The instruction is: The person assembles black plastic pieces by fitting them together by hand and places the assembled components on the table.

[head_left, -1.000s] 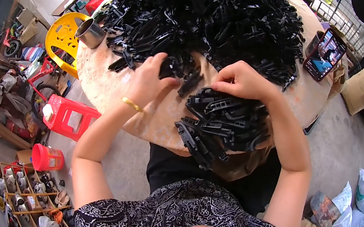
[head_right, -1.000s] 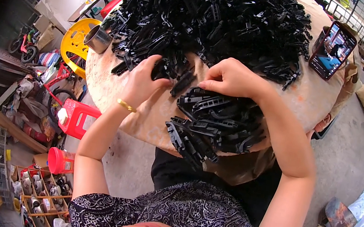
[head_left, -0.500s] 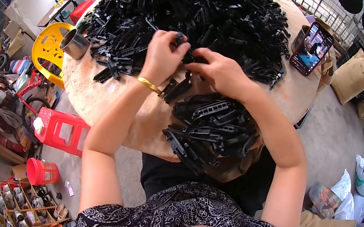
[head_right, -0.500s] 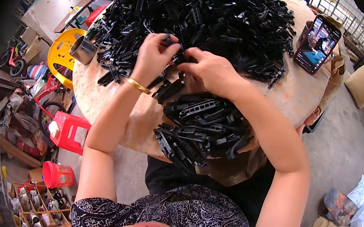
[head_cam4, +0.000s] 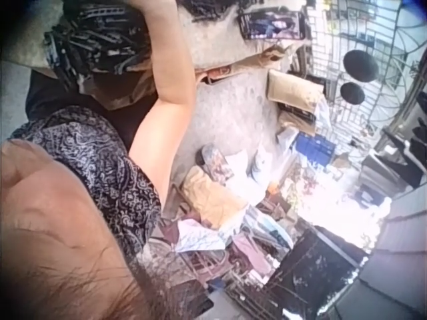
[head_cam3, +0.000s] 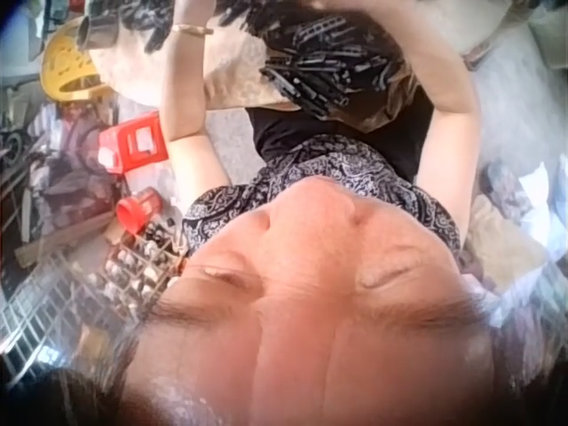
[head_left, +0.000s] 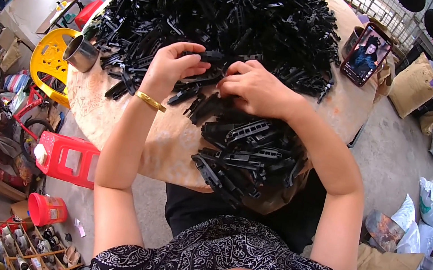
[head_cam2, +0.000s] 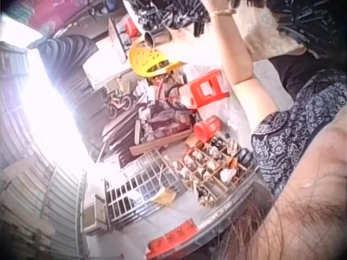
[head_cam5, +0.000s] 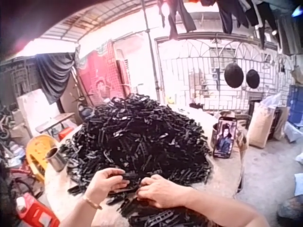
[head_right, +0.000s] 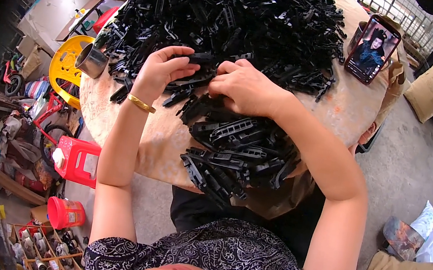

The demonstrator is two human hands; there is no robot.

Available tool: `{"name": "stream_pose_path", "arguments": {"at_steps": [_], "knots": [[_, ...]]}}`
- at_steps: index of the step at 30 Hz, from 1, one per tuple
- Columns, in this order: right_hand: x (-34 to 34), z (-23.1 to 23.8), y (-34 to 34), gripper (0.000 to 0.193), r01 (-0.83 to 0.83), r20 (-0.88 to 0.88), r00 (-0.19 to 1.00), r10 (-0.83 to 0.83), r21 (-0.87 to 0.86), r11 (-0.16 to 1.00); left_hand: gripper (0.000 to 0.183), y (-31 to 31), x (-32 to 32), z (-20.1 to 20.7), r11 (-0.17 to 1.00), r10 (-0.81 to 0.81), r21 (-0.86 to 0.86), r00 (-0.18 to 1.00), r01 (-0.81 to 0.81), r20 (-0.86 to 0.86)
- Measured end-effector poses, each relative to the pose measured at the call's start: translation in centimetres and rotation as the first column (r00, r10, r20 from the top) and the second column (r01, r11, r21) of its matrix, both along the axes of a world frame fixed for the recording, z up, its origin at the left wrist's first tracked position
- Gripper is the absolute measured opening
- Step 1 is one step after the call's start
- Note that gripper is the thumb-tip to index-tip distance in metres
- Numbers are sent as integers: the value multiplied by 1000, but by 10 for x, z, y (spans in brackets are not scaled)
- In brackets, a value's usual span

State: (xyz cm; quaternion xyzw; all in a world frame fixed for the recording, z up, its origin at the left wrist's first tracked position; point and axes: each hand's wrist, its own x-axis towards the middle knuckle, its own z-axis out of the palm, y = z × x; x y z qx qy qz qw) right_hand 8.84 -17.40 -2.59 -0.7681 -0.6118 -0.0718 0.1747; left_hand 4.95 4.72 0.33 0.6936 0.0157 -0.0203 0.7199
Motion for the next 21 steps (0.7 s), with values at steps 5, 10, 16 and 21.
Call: {"name": "stream_pose_path", "arguments": {"at_steps": [5, 10, 16, 21], "knots": [[-2, -5, 4, 25, 22, 23, 999, -24, 74, 997, 27, -2, 1, -7, 998, -18, -63, 1000, 17, -16], [-1, -11, 4, 24, 44, 54, 997, -50, 101, 994, 27, -3, 3, -13, 997, -21, -79, 999, 18, -36], [1, -6, 2, 14, 143, -48, 989, -137, 487, 862, 28, -9, 0, -13, 998, -12, -64, 999, 10, -29], [0, -4, -3, 11, 415, -503, 855, -124, 521, 746, 32, -25, -6, -18, 980, -150, -125, 988, 153, 28]]}}
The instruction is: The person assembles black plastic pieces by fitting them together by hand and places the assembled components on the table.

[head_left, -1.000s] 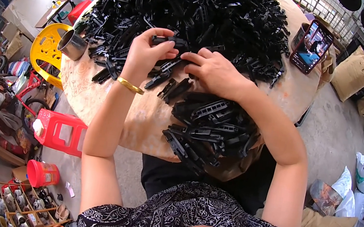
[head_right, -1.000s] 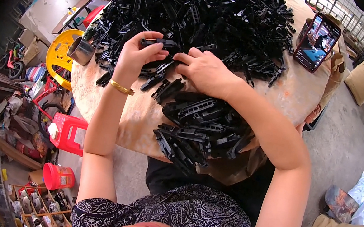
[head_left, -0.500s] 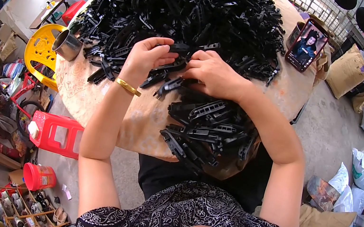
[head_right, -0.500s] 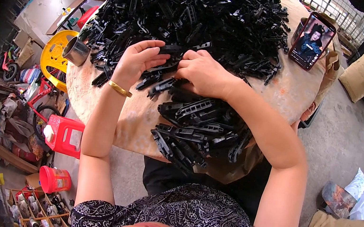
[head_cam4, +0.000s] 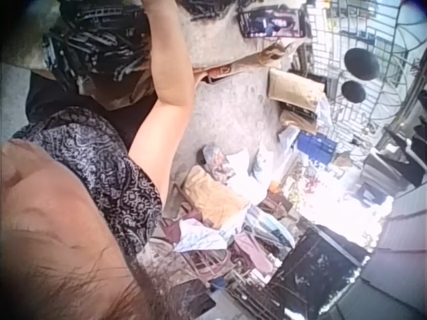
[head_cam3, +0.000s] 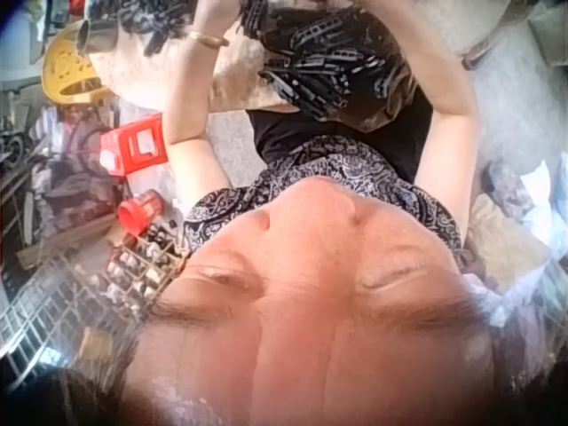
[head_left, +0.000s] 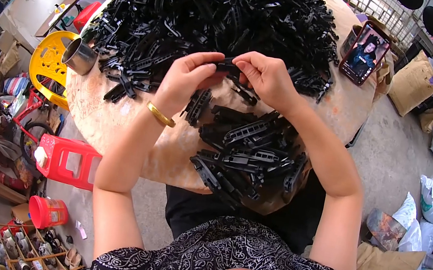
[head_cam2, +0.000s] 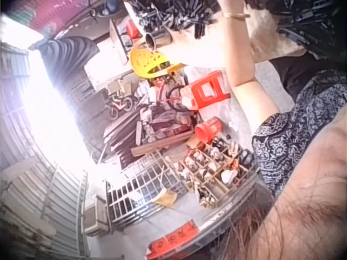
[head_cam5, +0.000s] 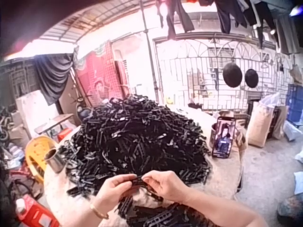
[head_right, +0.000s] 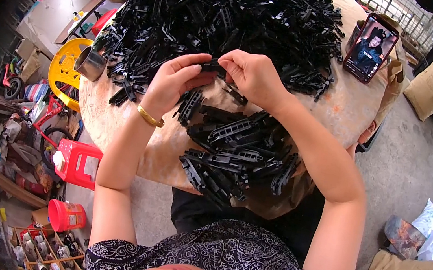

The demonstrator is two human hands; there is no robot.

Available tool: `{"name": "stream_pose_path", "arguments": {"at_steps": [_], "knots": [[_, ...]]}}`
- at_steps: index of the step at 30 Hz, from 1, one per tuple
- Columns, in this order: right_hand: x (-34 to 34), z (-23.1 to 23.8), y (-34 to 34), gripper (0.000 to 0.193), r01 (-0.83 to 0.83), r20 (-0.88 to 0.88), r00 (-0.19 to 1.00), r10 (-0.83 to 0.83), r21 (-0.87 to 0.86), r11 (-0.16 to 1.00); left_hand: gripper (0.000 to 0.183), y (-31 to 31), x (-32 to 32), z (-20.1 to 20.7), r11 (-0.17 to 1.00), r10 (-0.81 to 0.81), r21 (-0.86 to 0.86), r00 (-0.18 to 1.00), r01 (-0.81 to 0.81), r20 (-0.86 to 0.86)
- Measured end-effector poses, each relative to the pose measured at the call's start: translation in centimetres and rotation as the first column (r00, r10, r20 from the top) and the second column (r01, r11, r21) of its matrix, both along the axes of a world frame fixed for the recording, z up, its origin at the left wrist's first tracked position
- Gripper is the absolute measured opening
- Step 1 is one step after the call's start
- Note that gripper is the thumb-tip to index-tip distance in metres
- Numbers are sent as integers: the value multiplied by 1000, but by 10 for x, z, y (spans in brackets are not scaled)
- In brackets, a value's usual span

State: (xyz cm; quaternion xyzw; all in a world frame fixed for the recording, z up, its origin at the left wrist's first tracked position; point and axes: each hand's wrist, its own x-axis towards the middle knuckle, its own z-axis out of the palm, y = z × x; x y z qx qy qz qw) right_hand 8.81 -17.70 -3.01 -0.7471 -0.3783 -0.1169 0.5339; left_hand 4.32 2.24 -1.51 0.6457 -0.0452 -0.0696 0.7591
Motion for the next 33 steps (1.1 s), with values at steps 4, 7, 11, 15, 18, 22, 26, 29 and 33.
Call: {"name": "stream_pose_path", "arguments": {"at_steps": [4, 7, 11, 15, 18, 22, 26, 29, 33], "knots": [[-6, 0, 3, 12, -40, -124, 991, 48, 60, 997, 32, -13, -9, 3, 998, 23, 61, 998, -26, 51], [-11, 2, 4, 16, -45, -97, 994, 48, 30, 999, 30, -16, -12, 6, 979, 79, 180, 989, -101, 124], [-10, 13, -4, 26, 81, 46, 996, -77, -89, 993, 30, -13, -14, 8, 936, 89, 295, 940, -191, 328], [1, 17, -14, 39, -14, 416, 909, 28, -38, 999, 36, -16, -18, 11, 897, -13, 397, 887, -193, 461], [-3, 16, -16, 35, -156, -14, 988, 155, -139, 978, 34, -17, -20, 13, 828, -18, 496, 873, -260, 487], [-7, 18, -16, 33, -104, 118, 985, 122, -148, 983, 29, -22, -25, 18, 733, -19, 564, 818, -380, 575], [-8, 19, -17, 29, -60, 263, 960, 95, -139, 988, 27, -24, -28, 21, 719, -39, 569, 794, -399, 606], [-7, 16, -16, 29, -21, 314, 947, 58, -121, 992, 26, -22, -22, 18, 757, -36, 526, 780, -387, 625], [-6, 13, -14, 24, -36, 218, 974, 68, -145, 989, 26, -10, -16, 18, 860, -39, 480, 915, -174, 401]]}}
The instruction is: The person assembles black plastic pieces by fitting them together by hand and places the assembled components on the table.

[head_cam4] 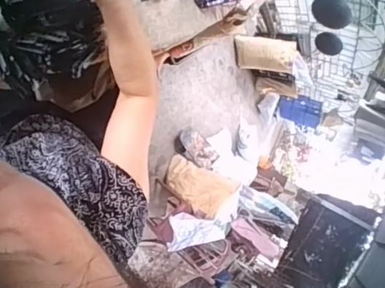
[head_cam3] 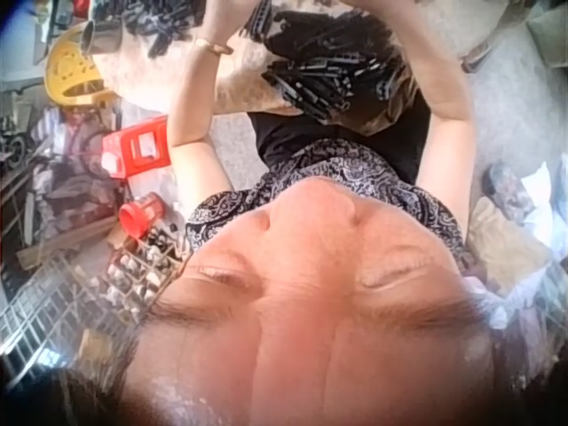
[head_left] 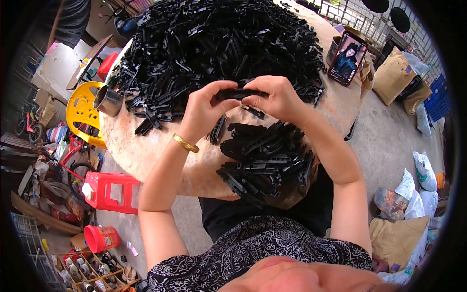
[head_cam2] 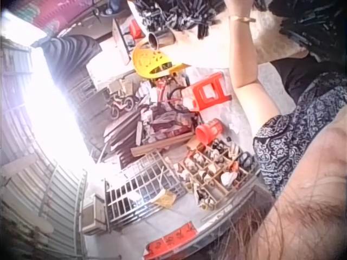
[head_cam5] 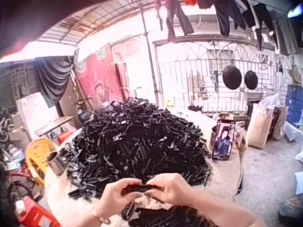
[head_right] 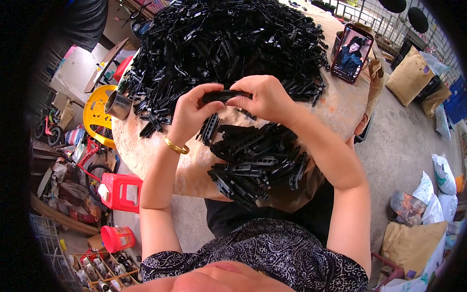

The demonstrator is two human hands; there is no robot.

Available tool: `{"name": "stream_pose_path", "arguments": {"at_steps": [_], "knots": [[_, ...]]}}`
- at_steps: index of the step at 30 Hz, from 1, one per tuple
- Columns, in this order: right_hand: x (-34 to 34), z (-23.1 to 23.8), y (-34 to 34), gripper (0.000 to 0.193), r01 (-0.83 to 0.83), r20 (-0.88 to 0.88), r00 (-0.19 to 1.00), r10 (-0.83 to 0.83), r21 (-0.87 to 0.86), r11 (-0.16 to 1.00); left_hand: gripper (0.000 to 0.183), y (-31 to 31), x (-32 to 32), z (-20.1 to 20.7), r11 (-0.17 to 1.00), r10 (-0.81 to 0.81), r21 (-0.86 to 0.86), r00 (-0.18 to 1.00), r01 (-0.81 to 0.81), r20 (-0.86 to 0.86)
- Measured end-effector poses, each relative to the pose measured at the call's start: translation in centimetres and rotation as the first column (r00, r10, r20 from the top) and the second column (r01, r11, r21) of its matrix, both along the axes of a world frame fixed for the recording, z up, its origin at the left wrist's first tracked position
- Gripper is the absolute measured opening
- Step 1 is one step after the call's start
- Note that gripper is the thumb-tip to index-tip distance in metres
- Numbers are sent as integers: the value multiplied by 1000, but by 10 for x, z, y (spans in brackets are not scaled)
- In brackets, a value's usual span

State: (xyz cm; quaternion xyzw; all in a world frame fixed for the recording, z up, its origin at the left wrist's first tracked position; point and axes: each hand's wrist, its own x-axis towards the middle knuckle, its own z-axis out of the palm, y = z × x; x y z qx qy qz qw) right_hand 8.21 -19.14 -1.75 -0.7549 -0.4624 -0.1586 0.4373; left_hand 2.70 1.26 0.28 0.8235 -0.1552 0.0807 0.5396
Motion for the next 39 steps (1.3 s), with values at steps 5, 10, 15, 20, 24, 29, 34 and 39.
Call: {"name": "stream_pose_path", "arguments": {"at_steps": [5, 10, 15, 20, 24, 29, 34, 39], "knots": [[12, -4, -8, 26, -93, -519, 846, 120, 78, 993, 26, -5, -11, 2, 952, -231, 173, 964, 251, -130], [-3, -7, -2, 20, 152, 118, 987, -109, -459, 875, 29, -2, -7, 1, 892, -371, 302, 927, 337, 63], [-6, -9, -1, 19, 126, 117, 990, -76, -512, 850, 20, 22, 8, -9, 698, 113, 662, 954, -274, 276], [0, -7, 2, 17, 3, -28, 1000, -7, -115, 993, 22, 16, 9, -21, 649, 76, 724, 967, -234, 244], [-5, 1, 4, 36, -50, -438, 896, 78, 75, 996, 18, 15, 14, -19, 857, 200, 436, 957, -274, 209], [-2, 3, 7, 21, 13, -650, 638, 413, 545, 838, 17, 13, 20, -22, 840, -83, -542, 982, -23, -169], [-3, -4, 13, 18, 41, -594, 738, 320, 512, 858, 19, 2, 12, -25, 729, -226, -684, 936, -21, -270], [-15, 1, 14, 16, 136, -401, 916, -32, 234, 963, 28, -3, 8, -24, 742, -205, -662, 905, -105, -374]]}}
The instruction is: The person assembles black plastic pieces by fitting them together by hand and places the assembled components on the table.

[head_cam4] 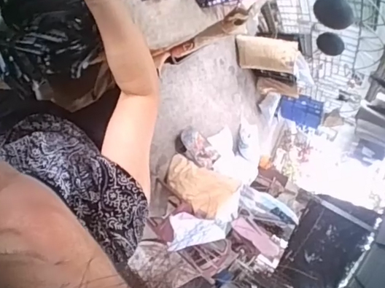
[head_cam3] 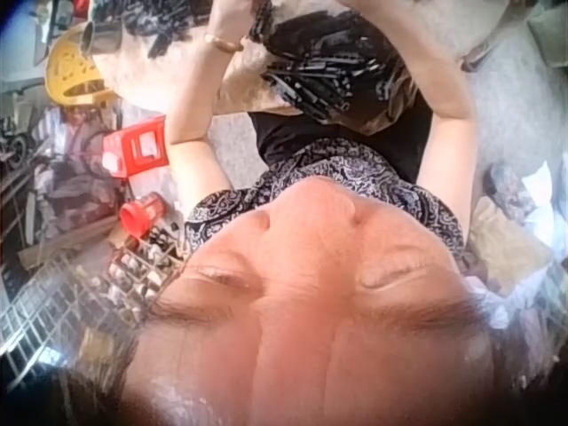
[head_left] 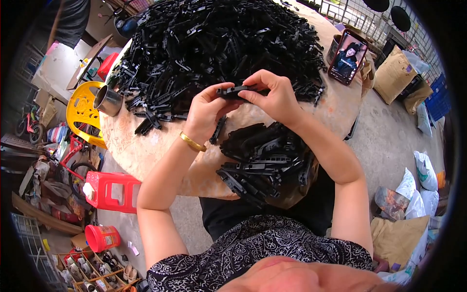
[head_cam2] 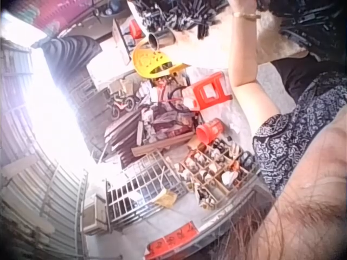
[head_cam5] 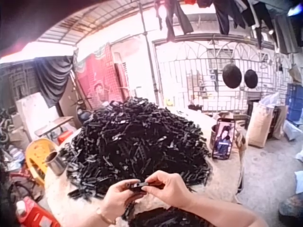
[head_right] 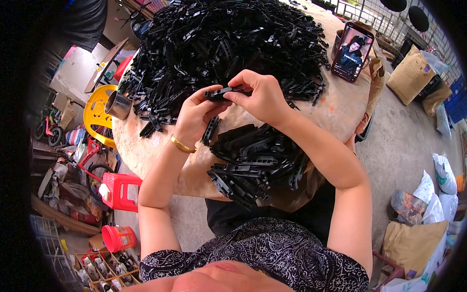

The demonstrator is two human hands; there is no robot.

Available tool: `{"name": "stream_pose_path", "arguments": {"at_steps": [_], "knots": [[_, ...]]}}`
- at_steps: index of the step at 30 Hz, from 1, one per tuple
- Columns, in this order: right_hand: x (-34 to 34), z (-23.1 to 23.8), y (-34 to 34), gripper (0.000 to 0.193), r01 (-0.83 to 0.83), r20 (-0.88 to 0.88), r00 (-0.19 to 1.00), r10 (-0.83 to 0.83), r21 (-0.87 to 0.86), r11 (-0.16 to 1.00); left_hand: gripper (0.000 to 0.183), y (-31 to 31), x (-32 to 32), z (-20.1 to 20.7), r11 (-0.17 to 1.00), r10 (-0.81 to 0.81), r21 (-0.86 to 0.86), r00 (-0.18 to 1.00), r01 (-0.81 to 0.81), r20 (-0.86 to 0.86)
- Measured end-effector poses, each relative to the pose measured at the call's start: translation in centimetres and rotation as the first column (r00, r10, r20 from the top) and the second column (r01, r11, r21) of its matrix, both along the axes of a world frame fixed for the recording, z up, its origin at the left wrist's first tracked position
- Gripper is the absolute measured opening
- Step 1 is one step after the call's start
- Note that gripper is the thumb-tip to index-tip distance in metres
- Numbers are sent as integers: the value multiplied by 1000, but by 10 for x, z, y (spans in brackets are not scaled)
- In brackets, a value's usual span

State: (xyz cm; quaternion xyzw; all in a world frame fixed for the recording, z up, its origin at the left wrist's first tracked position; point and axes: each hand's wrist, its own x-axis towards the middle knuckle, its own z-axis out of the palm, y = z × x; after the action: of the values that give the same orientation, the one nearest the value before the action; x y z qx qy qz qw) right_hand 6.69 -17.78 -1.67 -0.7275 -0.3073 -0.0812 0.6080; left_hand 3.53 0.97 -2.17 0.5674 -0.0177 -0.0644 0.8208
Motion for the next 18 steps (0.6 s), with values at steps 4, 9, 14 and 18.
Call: {"name": "stream_pose_path", "arguments": {"at_steps": [4, 9, 14, 18], "knots": [[1, -2, -3, 18, 80, 225, 973, -49, -132, 988, 29, -5, -4, 9, 990, -16, -139, 999, 12, -28], [7, -5, -1, 26, 32, 503, 864, 18, -91, 995, 32, 0, -6, 8, 997, 37, 67, 997, -41, 69], [6, 1, -5, 37, -69, 147, 985, 85, -109, 992, 29, 2, -4, 12, 892, 66, 393, 925, -222, 375], [11, -1, -9, 38, -93, 142, 982, 126, -218, 971, 27, -1, -11, 16, 673, 13, 630, 858, -388, 514]]}}
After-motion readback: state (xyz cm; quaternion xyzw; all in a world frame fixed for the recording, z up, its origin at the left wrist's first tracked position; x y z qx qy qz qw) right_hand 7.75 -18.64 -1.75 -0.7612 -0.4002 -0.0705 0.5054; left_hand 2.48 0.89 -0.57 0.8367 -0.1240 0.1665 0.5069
